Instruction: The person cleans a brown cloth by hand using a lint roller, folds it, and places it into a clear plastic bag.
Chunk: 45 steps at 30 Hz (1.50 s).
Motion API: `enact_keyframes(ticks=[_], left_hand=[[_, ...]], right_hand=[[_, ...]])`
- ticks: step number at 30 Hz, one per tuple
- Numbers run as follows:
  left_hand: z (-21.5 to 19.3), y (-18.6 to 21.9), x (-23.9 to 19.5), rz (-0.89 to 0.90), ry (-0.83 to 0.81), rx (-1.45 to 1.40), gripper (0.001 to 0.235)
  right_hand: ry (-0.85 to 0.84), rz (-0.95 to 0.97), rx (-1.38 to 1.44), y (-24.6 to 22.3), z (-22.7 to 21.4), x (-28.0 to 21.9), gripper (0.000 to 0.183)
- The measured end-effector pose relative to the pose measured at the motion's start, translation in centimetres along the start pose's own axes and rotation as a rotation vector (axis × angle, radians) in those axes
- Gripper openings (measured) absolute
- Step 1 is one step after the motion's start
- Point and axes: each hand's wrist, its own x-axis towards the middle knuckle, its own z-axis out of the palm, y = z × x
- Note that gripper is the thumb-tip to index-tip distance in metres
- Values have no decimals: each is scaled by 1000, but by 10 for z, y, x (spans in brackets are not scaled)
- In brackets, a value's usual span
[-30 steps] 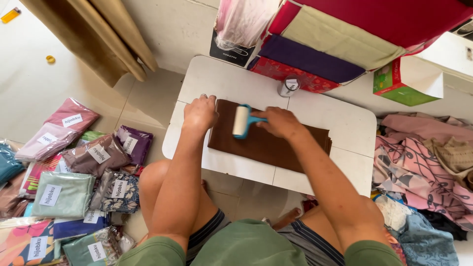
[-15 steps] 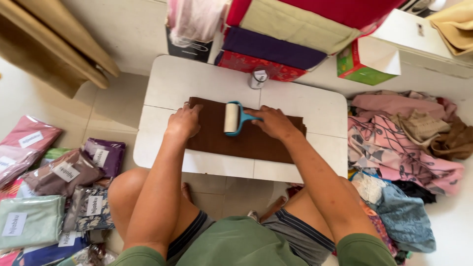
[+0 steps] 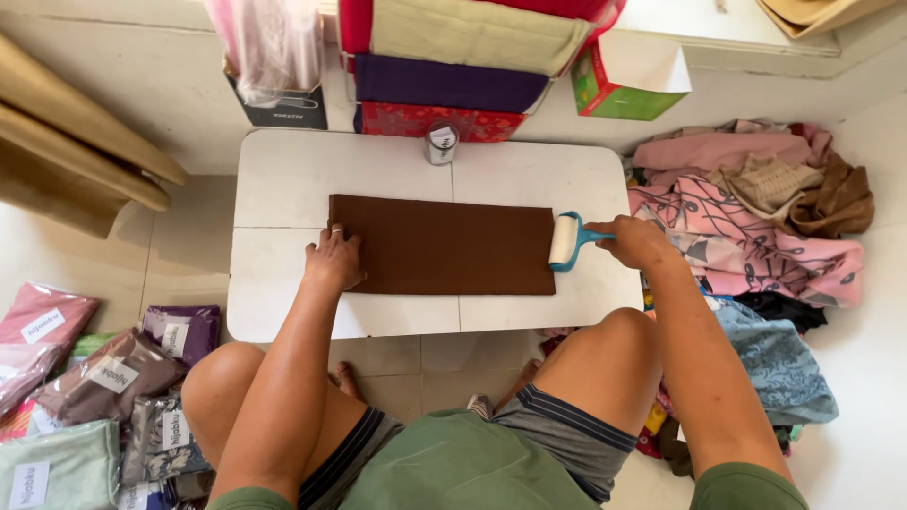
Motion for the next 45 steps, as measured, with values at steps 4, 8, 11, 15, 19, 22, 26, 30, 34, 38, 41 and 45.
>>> enact_keyframes(ticks=[4,8,11,15,19,22,26,30,34,38,41,45], left_hand=[[-7,5,-9,0,27,20,67],[-8,5,-7,19,121,136,79],[10,1,5,68,102,168,92],[1,7,5,27,-171,177,74],[6,-4,7,58,-196,99,81],[2,0,-11,-11,-158,140,42],[34,-18,15,90,26,181,58],[68,-40,30,215,109,284,74],[42,-25,-5,225,240,272,32],[19,-19,-35,225,296,173,21],[-2,-14,-48,204,352,83,18],[-12,-18,-55,186,466,-75,16]], right_hand=[[-7,-6,199,-37,-67,-61,42],[782,-320,622,-44,-116,-79,42],[1117,-179,528,-40,-157,-74,44],[1032,252,289,-25,-164,1,48],[734,343,252,-37,-182,19,59],[781,406,128,-37,-164,39,66],[1236,182,-175,-81,-143,-4,79],[307,-459,130,-139,-49,-30,54],[-57,-484,66,-153,35,-38,91],[9,-419,-17,-133,75,-20,82],[3,-396,19,-126,74,-17,57],[144,-398,-120,-114,114,9,37]])
